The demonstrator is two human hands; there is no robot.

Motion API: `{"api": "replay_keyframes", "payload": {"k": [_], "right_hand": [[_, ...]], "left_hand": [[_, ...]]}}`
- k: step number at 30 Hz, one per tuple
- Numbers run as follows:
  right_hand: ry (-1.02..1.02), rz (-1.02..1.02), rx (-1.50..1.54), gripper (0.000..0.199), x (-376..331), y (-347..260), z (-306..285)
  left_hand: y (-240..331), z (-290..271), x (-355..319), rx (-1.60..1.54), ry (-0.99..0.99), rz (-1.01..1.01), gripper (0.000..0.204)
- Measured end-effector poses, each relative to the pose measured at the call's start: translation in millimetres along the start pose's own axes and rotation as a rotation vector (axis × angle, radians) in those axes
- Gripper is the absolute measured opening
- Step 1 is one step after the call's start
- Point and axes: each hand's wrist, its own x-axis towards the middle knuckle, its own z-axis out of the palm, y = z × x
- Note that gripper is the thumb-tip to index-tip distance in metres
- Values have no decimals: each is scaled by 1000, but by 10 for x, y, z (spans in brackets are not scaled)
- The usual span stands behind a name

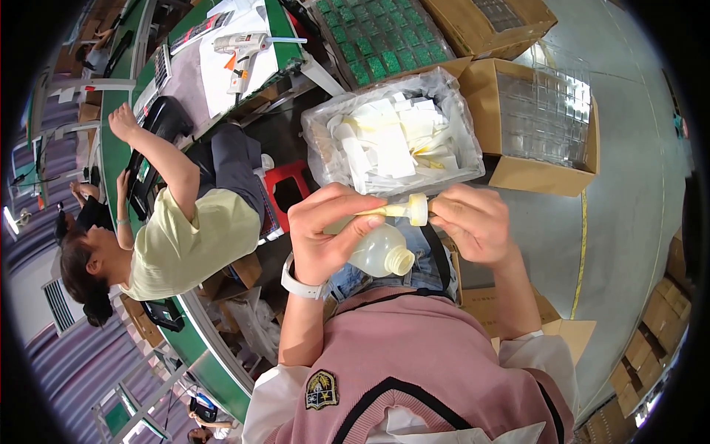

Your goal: Applying adhesive from a bottle to small white foam components and sorting them during a manufacturing process.

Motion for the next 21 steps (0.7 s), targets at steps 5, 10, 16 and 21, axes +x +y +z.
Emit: {"api": "replay_keyframes", "payload": {"k": [5,10,16,21], "right_hand": [[-32,-73,-73,18,13,7,3],[-26,-127,-116,18,-10,15,-2],[-52,-214,-270,16,32,-8,-66],[-94,-268,-348,16,94,-48,-138]], "left_hand": [[-26,21,-8,2,-8,-19,15],[-75,59,-46,-39,11,-34,12],[-130,89,-74,-69,11,-89,12],[-166,106,-95,-92,-12,-183,16]]}}
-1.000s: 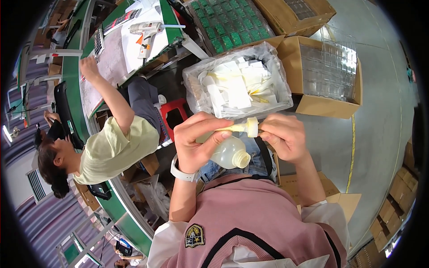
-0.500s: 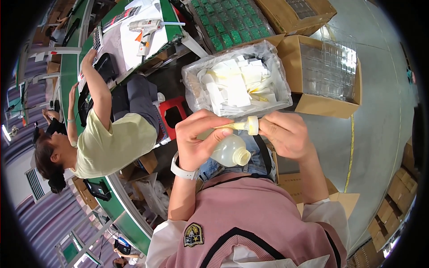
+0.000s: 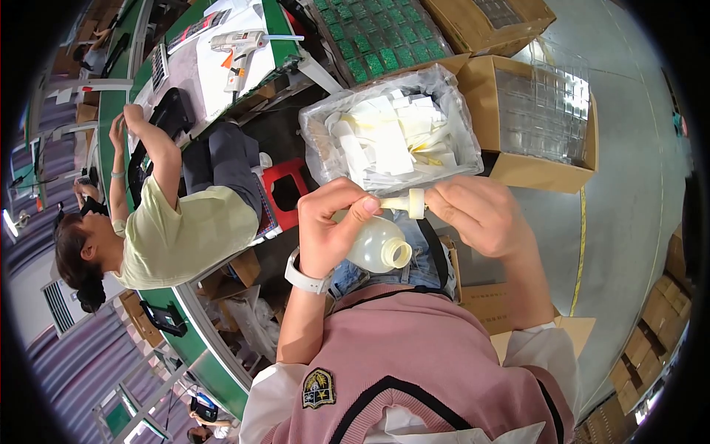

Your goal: Applying adhesive from a bottle to small white foam components and sorting them during a manufacturing process.

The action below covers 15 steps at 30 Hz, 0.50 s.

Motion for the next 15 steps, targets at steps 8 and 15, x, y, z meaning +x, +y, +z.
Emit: {"api": "replay_keyframes", "payload": {"k": [8,15], "right_hand": [[-119,60,113,17,-4,98,-63],[-129,209,226,14,-122,181,-74]], "left_hand": [[-67,0,-26,-161,-58,-143,23],[-200,-111,-30,-413,-41,-226,27]]}}
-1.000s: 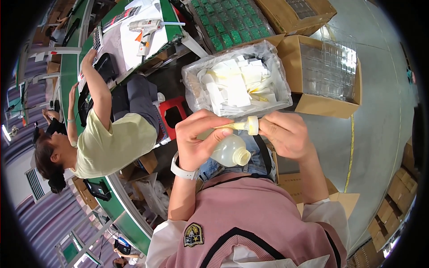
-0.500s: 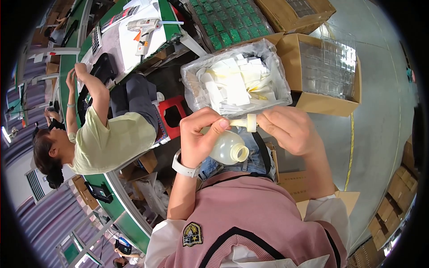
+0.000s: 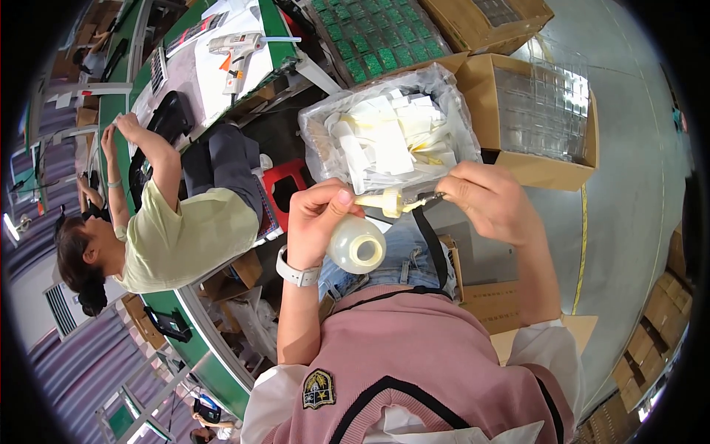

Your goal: Applying adhesive from a bottle to small white foam components and sorting them during a manufacturing process.

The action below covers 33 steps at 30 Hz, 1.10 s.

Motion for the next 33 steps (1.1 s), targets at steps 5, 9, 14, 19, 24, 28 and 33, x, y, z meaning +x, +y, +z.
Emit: {"api": "replay_keyframes", "payload": {"k": [5,9,14,19,24,28,33], "right_hand": [[112,69,52,11,-28,-20,39],[111,107,100,9,-51,-5,64],[156,213,210,7,-90,8,122],[292,307,261,11,-100,20,184],[398,442,296,12,-130,55,230],[510,570,340,14,-153,66,233],[554,641,403,13,-156,127,310]], "left_hand": [[-53,-56,28,-86,-7,-7,29],[-104,-66,54,-106,-12,-9,30],[-183,-73,71,-290,-35,34,31],[-166,-82,66,-475,-36,-100,38],[-204,-16,32,-763,-97,65,46],[-215,-50,29,-744,-203,133,51],[-277,-74,41,-750,-187,150,50]]}}
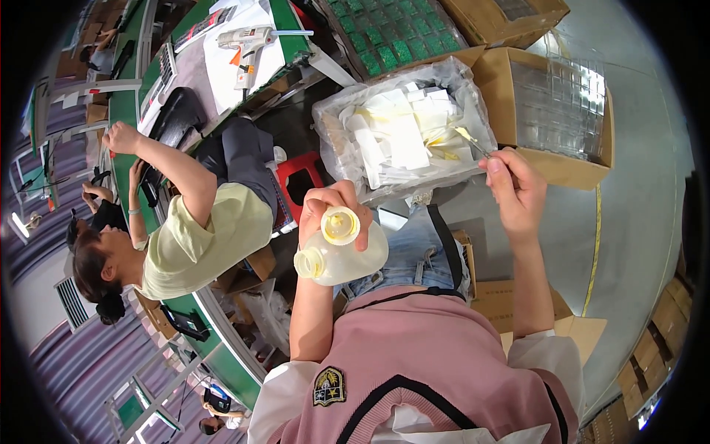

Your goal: Applying adhesive from a bottle to small white foam components and sorting them during a manufacturing process.

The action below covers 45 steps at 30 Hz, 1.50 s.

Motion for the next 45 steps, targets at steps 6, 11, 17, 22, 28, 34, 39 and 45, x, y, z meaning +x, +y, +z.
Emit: {"api": "replay_keyframes", "payload": {"k": [6,11,17,22,28,34,39,45], "right_hand": [[-15,-70,-67,9,58,75,55],[-5,-31,-145,9,48,278,103],[-41,145,-268,11,44,1011,146],[-115,417,-374,17,20,2086,281],[-169,543,-447,18,73,3074,810],[-71,671,-381,21,230,4500,954],[-24,832,-210,23,262,4987,1186],[-125,1056,-205,22,171,5240,1213]], "left_hand": [[31,-54,74,0,-52,-11,48],[-31,-119,17,-48,52,-14,50],[-184,-394,-60,-58,148,-120,48],[-598,-1428,-347,67,258,-291,37],[-1308,-2745,-394,33,780,-558,27],[-1932,-3599,20,12,1012,-679,23],[-2143,-3723,103,7,1050,-576,21],[-1812,-3298,213,21,1047,-475,17]]}}
